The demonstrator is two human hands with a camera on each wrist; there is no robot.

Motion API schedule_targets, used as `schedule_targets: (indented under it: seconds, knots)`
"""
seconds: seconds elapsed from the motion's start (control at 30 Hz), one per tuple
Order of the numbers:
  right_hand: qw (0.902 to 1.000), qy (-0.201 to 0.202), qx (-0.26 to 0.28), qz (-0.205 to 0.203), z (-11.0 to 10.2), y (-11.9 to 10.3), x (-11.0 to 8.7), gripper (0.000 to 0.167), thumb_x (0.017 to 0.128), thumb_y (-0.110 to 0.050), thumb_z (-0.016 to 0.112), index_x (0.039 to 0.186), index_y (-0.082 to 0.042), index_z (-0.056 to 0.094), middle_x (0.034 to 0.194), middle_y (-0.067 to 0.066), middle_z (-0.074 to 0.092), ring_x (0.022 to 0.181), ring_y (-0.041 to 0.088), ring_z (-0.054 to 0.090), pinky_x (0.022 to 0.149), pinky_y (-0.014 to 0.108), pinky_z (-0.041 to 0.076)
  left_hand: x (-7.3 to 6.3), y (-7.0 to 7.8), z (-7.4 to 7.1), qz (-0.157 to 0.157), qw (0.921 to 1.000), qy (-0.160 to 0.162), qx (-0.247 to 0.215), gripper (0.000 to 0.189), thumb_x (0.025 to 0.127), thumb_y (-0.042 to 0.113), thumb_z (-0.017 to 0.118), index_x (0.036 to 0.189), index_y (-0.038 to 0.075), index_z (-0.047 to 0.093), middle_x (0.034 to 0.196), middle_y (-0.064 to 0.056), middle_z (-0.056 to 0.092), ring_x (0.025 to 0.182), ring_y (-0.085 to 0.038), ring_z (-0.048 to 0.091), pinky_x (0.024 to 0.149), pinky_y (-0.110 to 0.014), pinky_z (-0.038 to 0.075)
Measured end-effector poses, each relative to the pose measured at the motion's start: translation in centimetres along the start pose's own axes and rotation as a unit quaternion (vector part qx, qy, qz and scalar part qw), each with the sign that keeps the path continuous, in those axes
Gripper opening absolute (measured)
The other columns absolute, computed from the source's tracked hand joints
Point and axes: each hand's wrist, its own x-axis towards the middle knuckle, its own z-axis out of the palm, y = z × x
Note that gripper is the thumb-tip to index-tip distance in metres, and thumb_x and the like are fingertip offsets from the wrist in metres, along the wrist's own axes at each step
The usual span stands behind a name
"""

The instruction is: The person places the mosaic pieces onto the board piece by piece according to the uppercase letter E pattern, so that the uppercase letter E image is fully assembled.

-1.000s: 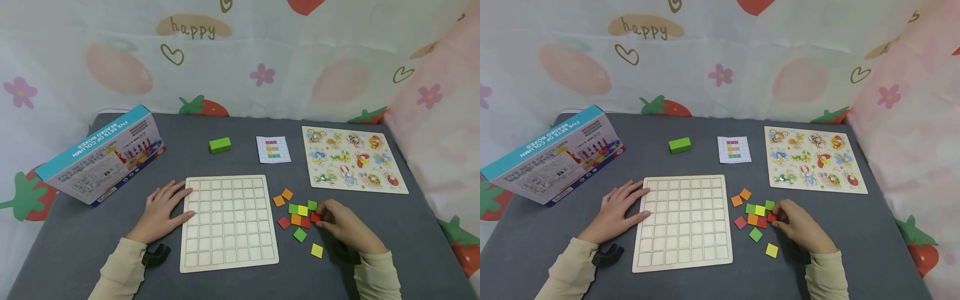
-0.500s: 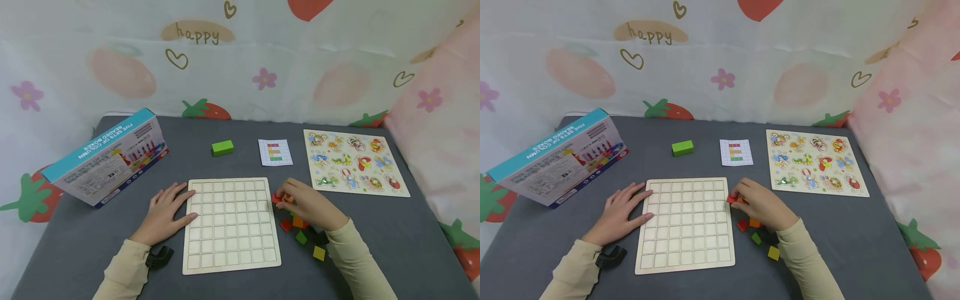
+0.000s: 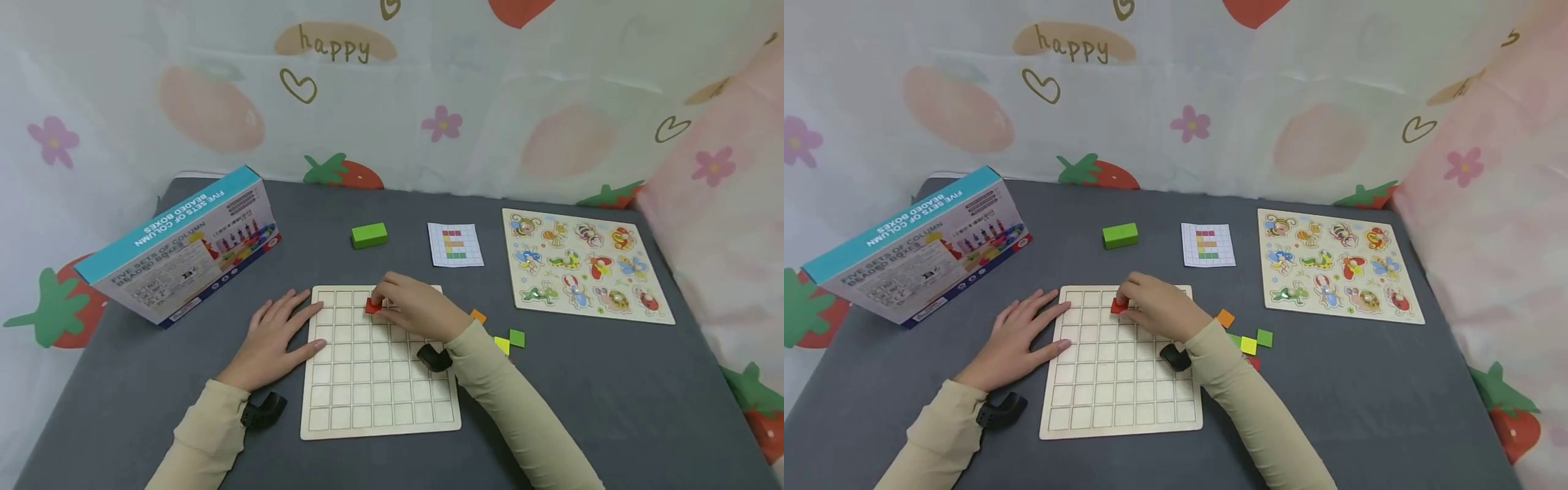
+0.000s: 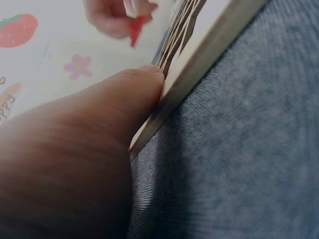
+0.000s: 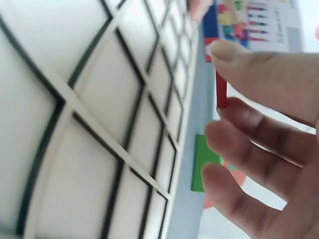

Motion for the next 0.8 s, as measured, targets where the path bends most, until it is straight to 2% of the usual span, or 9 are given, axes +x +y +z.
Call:
schedule_targets:
  seconds: [0.27,0.57,0.8]
  knots:
    - [0.9983,-0.011,-0.056,-0.015,1.1,-0.9,1.8,0.018,0.086,-0.021,0.073,0.101,-0.011,0.067,0.095,-0.001,0.060,0.081,0.010,0.059,0.071,0.022,0.051,0.2,0.2,-0.4,-0.009,0.9999,-0.005,0.011,0.069,0.091,0.059,0.053,0.149,0.025,0.037,0.158,-0.006,0.024,0.147,-0.031,0.015,0.115,-0.058,0.006]
    - [0.9973,-0.050,-0.054,0.003,1.1,-1.6,2.2,0.014,0.088,-0.018,0.071,0.100,-0.013,0.067,0.099,-0.002,0.061,0.085,0.010,0.058,0.076,0.022,0.051,0.2,0.3,-0.3,-0.006,0.9999,0.003,0.009,0.068,0.091,0.058,0.054,0.148,0.025,0.038,0.157,-0.006,0.026,0.146,-0.032,0.015,0.113,-0.060,0.007]
    - [0.9956,-0.058,-0.074,0.003,1.4,-1.5,2.1,0.016,0.088,-0.021,0.071,0.102,-0.014,0.068,0.100,-0.002,0.062,0.087,0.008,0.058,0.078,0.021,0.051,0.2,0.3,-0.2,-0.003,1.0000,0.007,0.006,0.067,0.091,0.055,0.056,0.148,0.023,0.039,0.157,-0.007,0.027,0.146,-0.032,0.016,0.113,-0.060,0.008]
